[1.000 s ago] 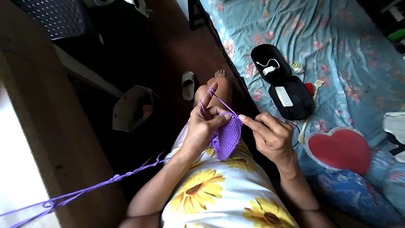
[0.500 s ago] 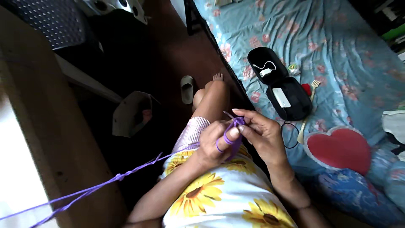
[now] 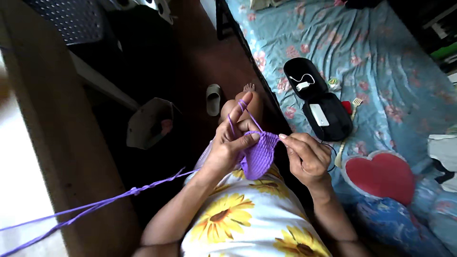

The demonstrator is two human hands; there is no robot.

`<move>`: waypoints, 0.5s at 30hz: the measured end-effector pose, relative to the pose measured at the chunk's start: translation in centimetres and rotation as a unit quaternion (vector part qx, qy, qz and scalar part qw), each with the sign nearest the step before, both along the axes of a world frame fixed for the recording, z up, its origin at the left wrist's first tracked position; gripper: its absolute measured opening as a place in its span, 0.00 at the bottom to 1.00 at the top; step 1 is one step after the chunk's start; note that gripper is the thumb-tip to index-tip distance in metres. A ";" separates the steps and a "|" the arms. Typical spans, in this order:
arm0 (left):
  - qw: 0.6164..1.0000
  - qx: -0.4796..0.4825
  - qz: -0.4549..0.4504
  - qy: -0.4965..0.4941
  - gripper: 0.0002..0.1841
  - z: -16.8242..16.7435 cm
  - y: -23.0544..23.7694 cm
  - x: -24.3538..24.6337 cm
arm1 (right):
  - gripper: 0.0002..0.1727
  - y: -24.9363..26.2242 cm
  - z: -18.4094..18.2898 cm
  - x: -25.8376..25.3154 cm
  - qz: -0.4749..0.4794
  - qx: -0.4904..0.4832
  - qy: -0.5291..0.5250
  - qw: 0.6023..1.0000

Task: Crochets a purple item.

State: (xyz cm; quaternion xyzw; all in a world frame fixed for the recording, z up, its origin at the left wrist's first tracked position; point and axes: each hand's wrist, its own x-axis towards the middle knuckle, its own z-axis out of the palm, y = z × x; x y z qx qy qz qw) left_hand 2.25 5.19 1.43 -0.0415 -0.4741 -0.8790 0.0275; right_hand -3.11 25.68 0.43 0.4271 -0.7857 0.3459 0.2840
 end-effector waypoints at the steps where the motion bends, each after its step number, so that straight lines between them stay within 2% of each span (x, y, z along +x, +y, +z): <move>1: 1.000 0.017 -0.016 -0.009 0.41 0.0 -0.2 -0.1 | 0.08 0.1 -0.1 -0.1 0.010 -0.005 -0.010 1.000; 4: 0.996 0.067 -0.062 -0.023 0.39 -0.4 -0.6 -0.3 | 0.07 0.4 -0.3 -0.1 0.047 -0.033 -0.074 0.996; 6: 0.995 0.066 -0.076 -0.021 0.40 -0.6 -0.7 -0.5 | 0.07 0.5 -0.3 -0.1 0.059 -0.047 -0.109 0.991; 11: 0.998 -0.059 -0.017 0.031 0.45 -0.3 -0.1 -0.1 | 0.07 0.0 -0.1 0.6 0.054 -0.075 -0.176 0.980; 15: 0.989 -0.111 0.046 0.085 0.50 -0.5 0.8 0.0 | 0.07 -0.4 0.1 1.5 0.044 -0.114 -0.232 0.965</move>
